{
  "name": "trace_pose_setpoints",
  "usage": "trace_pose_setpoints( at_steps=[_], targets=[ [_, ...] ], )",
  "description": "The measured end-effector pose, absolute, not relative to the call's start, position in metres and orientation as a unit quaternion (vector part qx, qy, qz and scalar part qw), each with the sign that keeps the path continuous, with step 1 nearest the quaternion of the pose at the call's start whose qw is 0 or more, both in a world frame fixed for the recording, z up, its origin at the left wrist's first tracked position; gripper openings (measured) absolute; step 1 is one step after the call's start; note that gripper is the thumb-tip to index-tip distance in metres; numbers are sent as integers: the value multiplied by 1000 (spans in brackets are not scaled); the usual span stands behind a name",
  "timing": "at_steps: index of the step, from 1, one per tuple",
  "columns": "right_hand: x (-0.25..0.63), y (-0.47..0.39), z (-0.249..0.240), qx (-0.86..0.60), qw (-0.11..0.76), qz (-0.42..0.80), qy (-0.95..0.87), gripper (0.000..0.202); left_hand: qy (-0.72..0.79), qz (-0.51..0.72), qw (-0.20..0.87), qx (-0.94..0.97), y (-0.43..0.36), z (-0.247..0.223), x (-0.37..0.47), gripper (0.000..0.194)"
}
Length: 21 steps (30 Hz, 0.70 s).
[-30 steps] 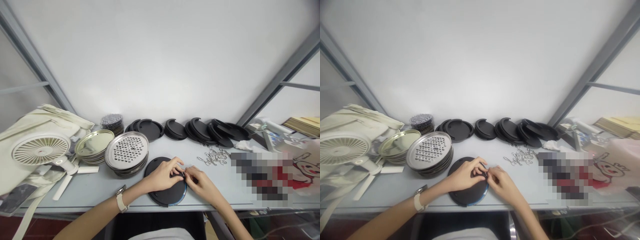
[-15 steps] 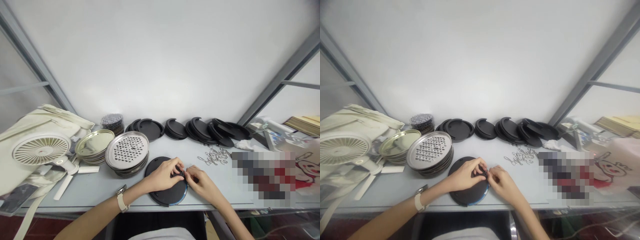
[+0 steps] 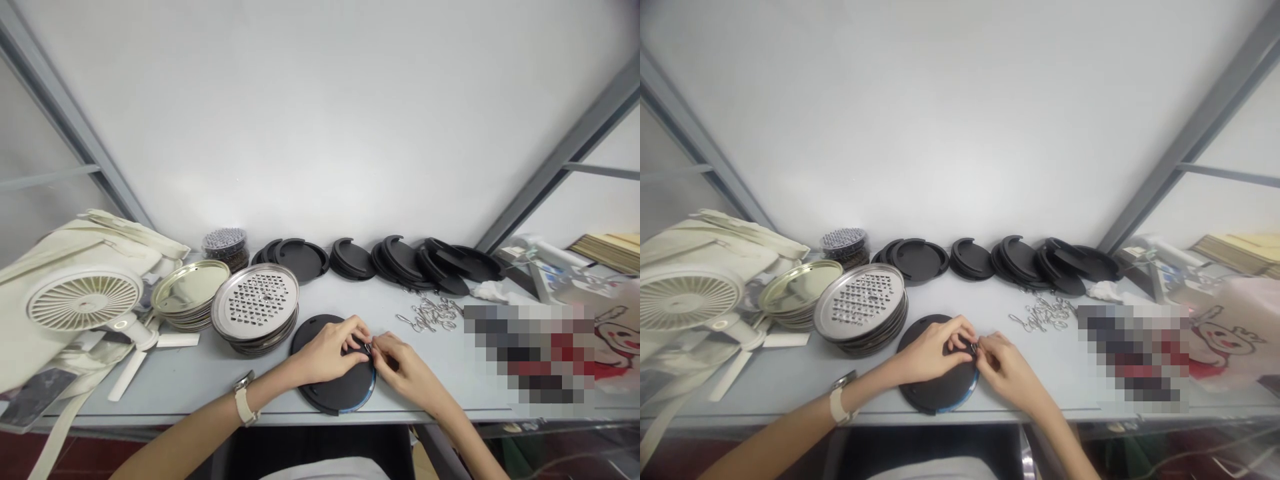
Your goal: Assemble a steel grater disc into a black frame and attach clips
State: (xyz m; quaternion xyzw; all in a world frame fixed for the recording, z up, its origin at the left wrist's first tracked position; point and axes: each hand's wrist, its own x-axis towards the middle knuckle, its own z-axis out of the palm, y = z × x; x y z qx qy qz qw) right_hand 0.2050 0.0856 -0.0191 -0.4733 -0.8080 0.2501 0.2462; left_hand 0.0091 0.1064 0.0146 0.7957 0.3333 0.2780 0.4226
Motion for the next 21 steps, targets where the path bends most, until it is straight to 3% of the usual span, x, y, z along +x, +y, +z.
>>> trace_pose_setpoints(
  at_steps=[21],
  targets=[
    [206,88,-26,-485,256,266,-793,29,347,277,435,784,105,16,10,37]
  ],
)
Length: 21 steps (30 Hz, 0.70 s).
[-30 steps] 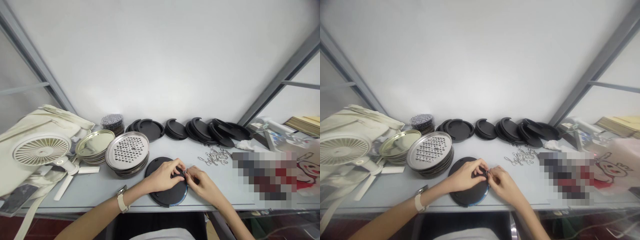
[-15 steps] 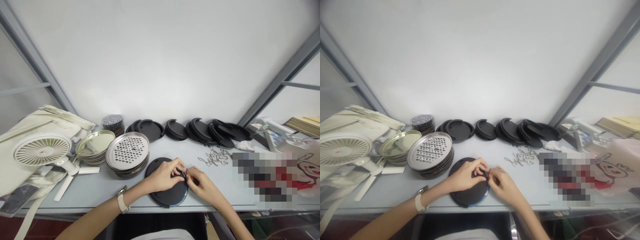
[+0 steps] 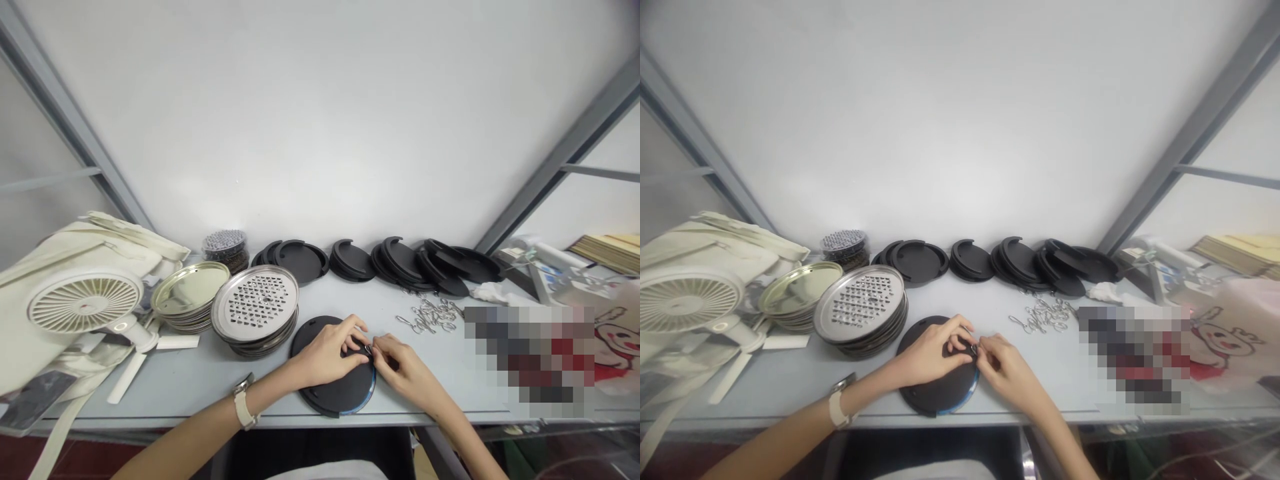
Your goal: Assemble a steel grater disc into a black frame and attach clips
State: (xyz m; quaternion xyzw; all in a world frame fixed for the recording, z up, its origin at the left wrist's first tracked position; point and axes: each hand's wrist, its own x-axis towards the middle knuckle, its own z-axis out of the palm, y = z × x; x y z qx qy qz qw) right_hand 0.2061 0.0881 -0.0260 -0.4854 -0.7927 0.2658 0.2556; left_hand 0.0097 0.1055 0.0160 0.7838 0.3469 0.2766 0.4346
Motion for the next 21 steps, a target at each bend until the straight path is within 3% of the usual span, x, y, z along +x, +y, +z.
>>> trace_pose_setpoints(
  at_steps=[21],
  targets=[
    [204,87,-26,-481,253,244,-803,31,343,283,441,779,107,11,10,36]
  ],
)
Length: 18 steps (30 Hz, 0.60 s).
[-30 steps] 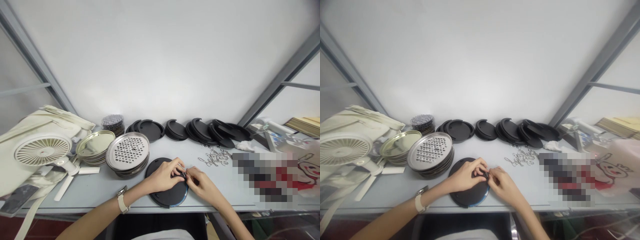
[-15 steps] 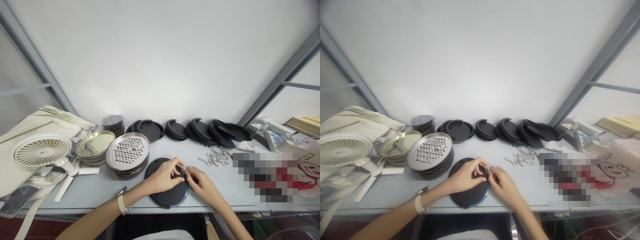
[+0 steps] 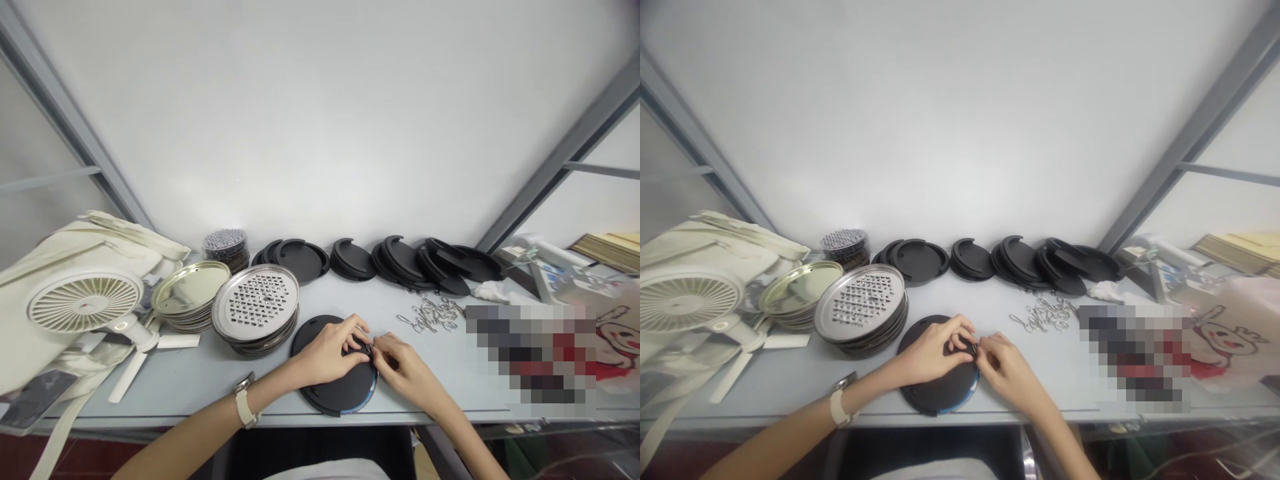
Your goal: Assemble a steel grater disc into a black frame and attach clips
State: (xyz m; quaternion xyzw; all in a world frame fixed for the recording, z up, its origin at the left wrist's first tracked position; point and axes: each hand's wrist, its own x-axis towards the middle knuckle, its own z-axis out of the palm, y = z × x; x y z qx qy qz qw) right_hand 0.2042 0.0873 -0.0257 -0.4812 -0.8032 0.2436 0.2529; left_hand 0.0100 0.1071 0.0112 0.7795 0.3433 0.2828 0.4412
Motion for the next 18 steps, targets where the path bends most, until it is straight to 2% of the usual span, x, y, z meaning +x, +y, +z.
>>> trace_pose_setpoints(
  at_steps=[18],
  targets=[
    [204,88,-26,-486,256,244,-799,29,342,281,437,783,105,12,10,36]
  ],
)
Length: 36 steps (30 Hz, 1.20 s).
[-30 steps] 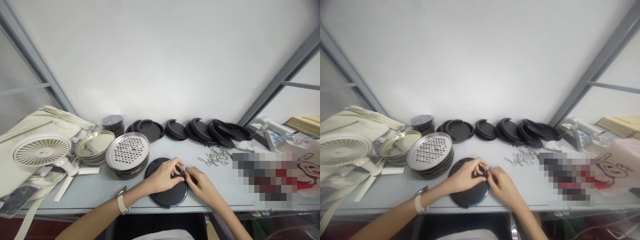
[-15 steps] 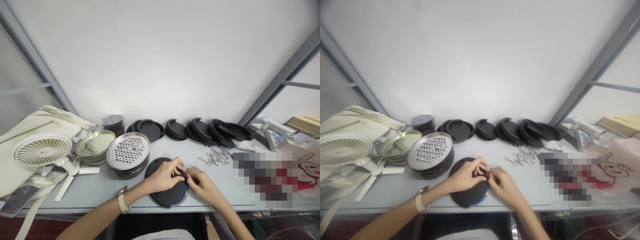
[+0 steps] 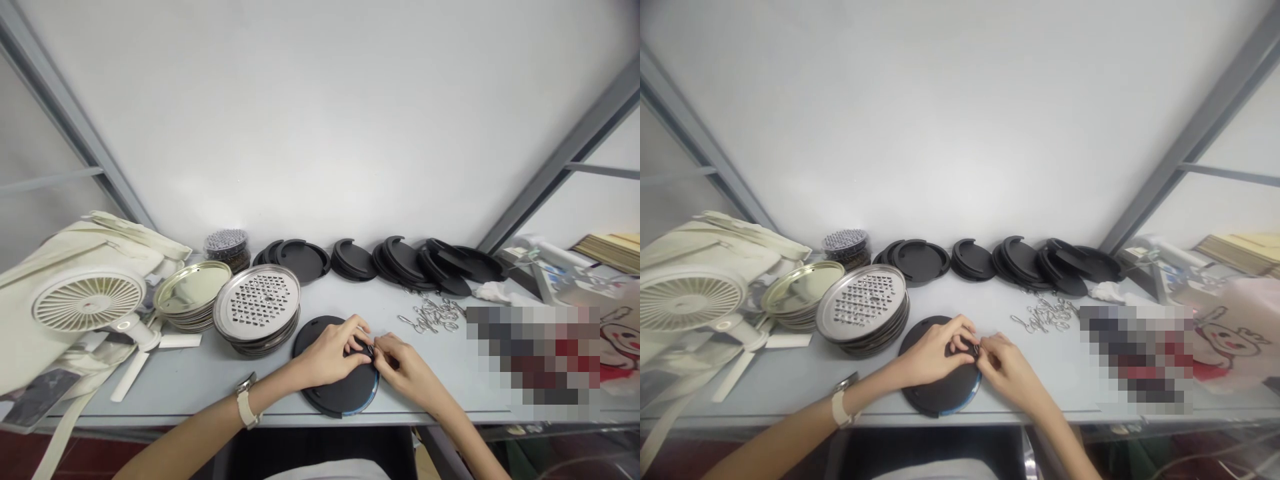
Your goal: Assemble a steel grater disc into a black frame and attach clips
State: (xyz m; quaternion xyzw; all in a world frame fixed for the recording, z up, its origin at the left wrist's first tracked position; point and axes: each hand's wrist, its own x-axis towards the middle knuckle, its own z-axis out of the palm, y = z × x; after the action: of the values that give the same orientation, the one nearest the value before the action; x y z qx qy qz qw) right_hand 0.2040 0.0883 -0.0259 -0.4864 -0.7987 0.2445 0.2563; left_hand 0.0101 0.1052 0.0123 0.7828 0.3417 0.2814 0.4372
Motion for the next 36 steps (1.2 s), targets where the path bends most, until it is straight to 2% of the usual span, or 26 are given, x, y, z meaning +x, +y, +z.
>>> trace_pose_setpoints(
  at_steps=[16,36],
  targets=[
    [204,89,-24,-503,272,241,-784,30,352,291,423,783,103,11,11,38],
    [205,89,-26,-489,273,245,-791,31,345,287,433,781,103,13,11,31]
  ],
)
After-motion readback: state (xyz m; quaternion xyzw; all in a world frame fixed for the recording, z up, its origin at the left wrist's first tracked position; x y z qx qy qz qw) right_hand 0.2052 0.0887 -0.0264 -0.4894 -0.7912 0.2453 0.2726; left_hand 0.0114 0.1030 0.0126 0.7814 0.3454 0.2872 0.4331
